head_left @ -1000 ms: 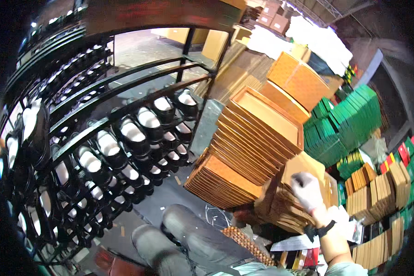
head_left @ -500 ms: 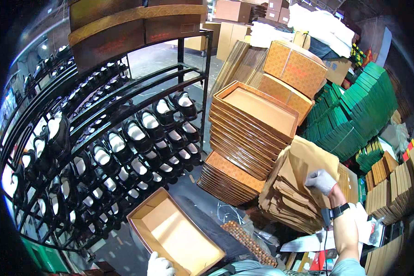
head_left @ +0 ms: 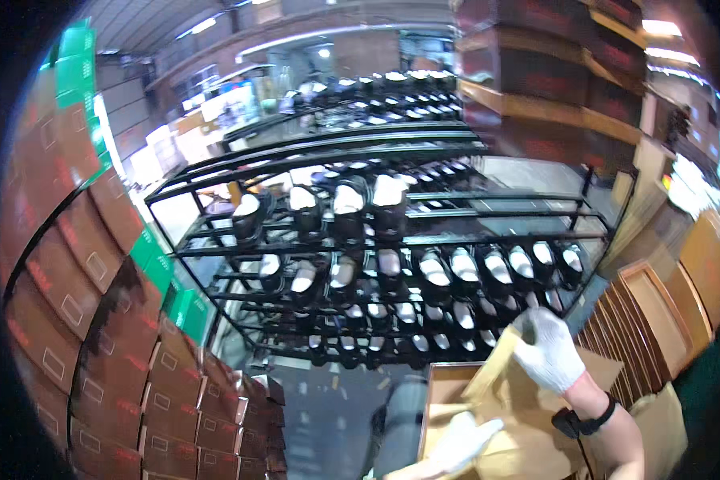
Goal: The person packs shoes by hand, taking a shoe from a rack, wiping it with a cloth, and placing it into a box with paper. They then place a lid on the box and stack it onto a pile of boxes.
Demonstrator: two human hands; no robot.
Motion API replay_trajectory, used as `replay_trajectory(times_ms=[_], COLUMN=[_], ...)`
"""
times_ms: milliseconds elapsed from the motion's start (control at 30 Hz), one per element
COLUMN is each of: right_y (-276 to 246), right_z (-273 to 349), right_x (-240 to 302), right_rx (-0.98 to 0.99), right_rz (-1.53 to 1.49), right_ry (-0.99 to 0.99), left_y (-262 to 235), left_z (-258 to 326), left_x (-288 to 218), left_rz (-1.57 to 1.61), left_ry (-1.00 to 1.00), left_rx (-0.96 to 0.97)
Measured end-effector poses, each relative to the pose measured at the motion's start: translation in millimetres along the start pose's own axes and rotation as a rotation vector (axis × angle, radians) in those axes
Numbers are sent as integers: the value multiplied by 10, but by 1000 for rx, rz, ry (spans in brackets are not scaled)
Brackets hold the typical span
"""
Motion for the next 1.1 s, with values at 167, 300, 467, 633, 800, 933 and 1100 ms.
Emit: replay_trajectory(times_ms=[167,300,467,633,800,933,1100], right_y=[809,1526,1878,1593,872,335,192], right_z=[-2065,-3370,-3875,-3922,-3167,-1607,288], right_x=[1201,1836,1682,1466,543,211,-240], right_rx=[-263,118,150,490,202,106,46], right_rz=[210,445,541,221,-125,-572,-71], right_ry=[-396,15,294,-10,96,168,157], left_y=[-825,-883,-980,-1115,-1528,-1549,-1611], left_z=[-26,-89,-310,-519,-310,-324,-103], left_x=[913,1046,1406,2086,1773,1842,1258], left_rz=[503,521,536,480,510,710,740], left_ry=[37,49,222,48,-156,78,180], left_rx=[-103,-245,-442,-323,-215,-295,-189])
Point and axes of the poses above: each hand's wrist, its own z-axis away from the middle knuckle, its own y-axis out of the palm, x = y × z, the point moved 4 cm from there along -z, towards the middle knuckle, and after that the axes turned 9 degrees about -y, right-handed, at the moved point
